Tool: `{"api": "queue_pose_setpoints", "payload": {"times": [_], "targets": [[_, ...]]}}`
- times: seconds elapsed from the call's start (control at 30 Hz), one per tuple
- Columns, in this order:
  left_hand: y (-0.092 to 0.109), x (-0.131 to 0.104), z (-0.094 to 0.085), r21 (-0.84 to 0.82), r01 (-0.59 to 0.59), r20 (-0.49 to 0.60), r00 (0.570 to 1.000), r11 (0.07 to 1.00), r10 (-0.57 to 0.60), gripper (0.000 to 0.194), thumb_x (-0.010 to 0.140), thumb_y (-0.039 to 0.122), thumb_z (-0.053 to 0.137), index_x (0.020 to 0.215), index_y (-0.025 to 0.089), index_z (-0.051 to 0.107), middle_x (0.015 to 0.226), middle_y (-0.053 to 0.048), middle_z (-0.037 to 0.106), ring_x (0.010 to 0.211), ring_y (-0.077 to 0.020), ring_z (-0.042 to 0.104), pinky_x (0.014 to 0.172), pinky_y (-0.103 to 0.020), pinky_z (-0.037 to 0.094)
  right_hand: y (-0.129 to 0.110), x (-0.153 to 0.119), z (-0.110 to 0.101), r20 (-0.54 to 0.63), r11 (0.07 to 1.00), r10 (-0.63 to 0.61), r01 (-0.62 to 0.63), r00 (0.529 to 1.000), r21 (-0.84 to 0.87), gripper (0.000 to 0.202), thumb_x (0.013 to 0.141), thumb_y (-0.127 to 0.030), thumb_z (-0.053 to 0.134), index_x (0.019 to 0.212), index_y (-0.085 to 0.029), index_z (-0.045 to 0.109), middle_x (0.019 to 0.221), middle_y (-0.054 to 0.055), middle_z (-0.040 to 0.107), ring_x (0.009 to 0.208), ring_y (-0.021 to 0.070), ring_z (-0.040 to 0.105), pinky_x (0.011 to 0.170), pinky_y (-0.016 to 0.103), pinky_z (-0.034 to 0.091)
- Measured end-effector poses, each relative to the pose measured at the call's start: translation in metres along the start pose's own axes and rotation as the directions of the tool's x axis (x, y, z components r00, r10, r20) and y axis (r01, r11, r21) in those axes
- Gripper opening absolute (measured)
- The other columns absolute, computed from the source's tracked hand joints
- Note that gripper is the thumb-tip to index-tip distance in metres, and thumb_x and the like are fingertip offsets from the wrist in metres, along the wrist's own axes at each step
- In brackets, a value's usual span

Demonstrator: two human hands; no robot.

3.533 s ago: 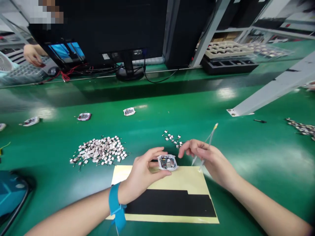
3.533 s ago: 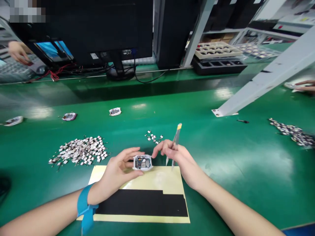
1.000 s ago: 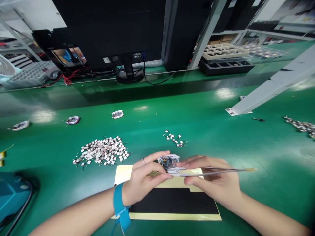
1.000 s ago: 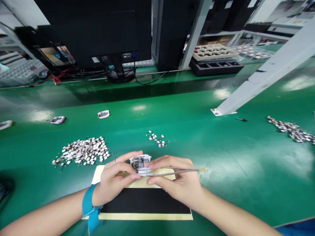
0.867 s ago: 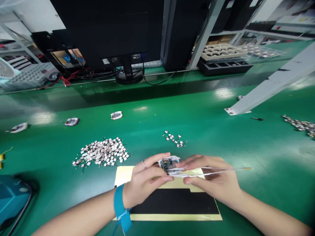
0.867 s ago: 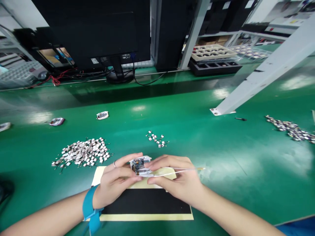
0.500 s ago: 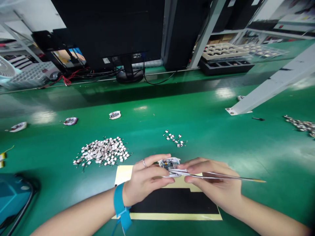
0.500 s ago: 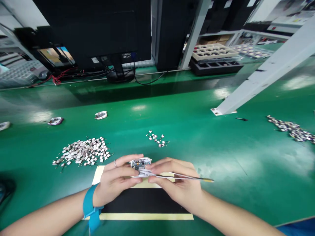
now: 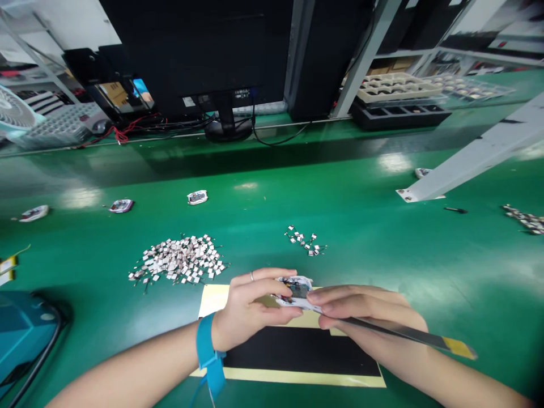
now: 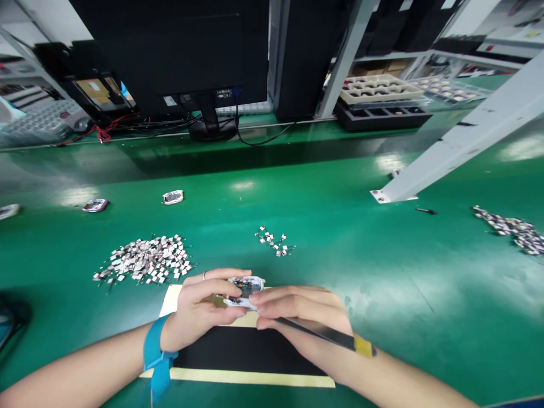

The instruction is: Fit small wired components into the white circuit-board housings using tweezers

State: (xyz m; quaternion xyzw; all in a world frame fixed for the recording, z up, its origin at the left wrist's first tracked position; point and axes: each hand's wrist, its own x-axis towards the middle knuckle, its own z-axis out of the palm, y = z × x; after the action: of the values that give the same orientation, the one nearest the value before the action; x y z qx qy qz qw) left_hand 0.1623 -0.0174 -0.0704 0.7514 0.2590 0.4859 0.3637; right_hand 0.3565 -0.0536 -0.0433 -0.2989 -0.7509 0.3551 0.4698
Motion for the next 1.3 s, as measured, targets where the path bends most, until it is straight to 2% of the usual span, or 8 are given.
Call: {"api": "queue_pose_setpoints", "payload": {"times": [0.2, 0.37, 0.63, 0.83, 1.13, 1.3], "targets": [[0.0007, 0.0007, 0.0010, -0.014, 0.007, -0.013, 1.000, 1.000, -0.007, 0.017, 0.067, 0.025, 0.071, 0.073, 0.011, 0.062, 0.090, -0.013, 0.066, 0.080, -0.0165, 0.065, 0.073, -0.020, 0.054, -0.0024, 0.0013, -0.0010, -0.008, 1.000, -0.020, 0.020, 1.000, -0.020, 0.031, 0.072, 0.004, 0.061, 0.095, -0.016, 0.061, 0.097, 0.004, 0.064, 0.089, 0.0145, 0.061, 0.081, 0.021, 0.053], [0.0012, 0.0012, 0.0013, -0.021, 0.031, -0.015, 0.999, 0.999, -0.032, 0.017, 0.066, 0.024, 0.071, 0.070, 0.010, 0.062, 0.089, -0.013, 0.066, 0.079, -0.0157, 0.065, 0.072, -0.019, 0.053, -0.0011, 0.0035, 0.0027, -0.080, 0.999, -0.028, 0.027, 0.996, -0.017, 0.026, 0.071, 0.002, 0.063, 0.090, -0.016, 0.063, 0.092, 0.004, 0.065, 0.084, 0.0144, 0.063, 0.078, 0.020, 0.054], [0.0012, -0.0011, 0.0020, -0.045, 0.089, -0.016, 0.996, 0.995, -0.090, 0.018, 0.064, 0.022, 0.073, 0.075, 0.013, 0.062, 0.093, -0.011, 0.066, 0.082, -0.0175, 0.064, 0.074, -0.024, 0.054, 0.0002, 0.0011, 0.0033, -0.103, 0.997, 0.056, -0.050, 0.993, 0.061, 0.026, 0.071, 0.000, 0.065, 0.089, -0.019, 0.063, 0.088, 0.003, 0.066, 0.081, 0.0157, 0.064, 0.075, 0.022, 0.055], [0.0020, -0.0016, 0.0014, -0.057, 0.103, -0.010, 0.995, 0.993, -0.104, 0.019, 0.065, 0.023, 0.072, 0.077, 0.013, 0.062, 0.094, -0.011, 0.066, 0.083, -0.0186, 0.064, 0.074, -0.026, 0.055, 0.0023, 0.0014, 0.0034, -0.104, 0.996, 0.064, -0.056, 0.992, 0.075, 0.025, 0.072, -0.003, 0.065, 0.090, -0.020, 0.063, 0.088, 0.003, 0.066, 0.081, 0.0168, 0.064, 0.074, 0.024, 0.056], [0.0021, -0.0023, 0.0003, -0.049, 0.082, -0.008, 0.997, 0.995, -0.083, 0.022, 0.064, 0.021, 0.073, 0.081, 0.014, 0.062, 0.097, -0.010, 0.065, 0.084, -0.0171, 0.064, 0.076, -0.024, 0.054, -0.0045, 0.0060, 0.0036, -0.106, 1.000, -0.024, 0.024, 0.994, -0.001, 0.012, 0.078, -0.006, 0.059, 0.084, -0.014, 0.065, 0.083, 0.008, 0.066, 0.077, 0.0177, 0.065, 0.070, 0.025, 0.057], [0.0036, -0.0005, -0.0009, -0.029, 0.055, 0.007, 0.998, 0.998, -0.055, 0.019, 0.065, 0.022, 0.072, 0.079, 0.013, 0.062, 0.096, -0.011, 0.065, 0.084, -0.0174, 0.064, 0.076, -0.025, 0.054, -0.0038, 0.0065, 0.0033, -0.092, 0.999, -0.024, 0.027, 0.995, 0.030, 0.019, 0.077, -0.002, 0.059, 0.089, -0.016, 0.064, 0.083, 0.007, 0.066, 0.079, 0.0177, 0.064, 0.071, 0.025, 0.057]]}}
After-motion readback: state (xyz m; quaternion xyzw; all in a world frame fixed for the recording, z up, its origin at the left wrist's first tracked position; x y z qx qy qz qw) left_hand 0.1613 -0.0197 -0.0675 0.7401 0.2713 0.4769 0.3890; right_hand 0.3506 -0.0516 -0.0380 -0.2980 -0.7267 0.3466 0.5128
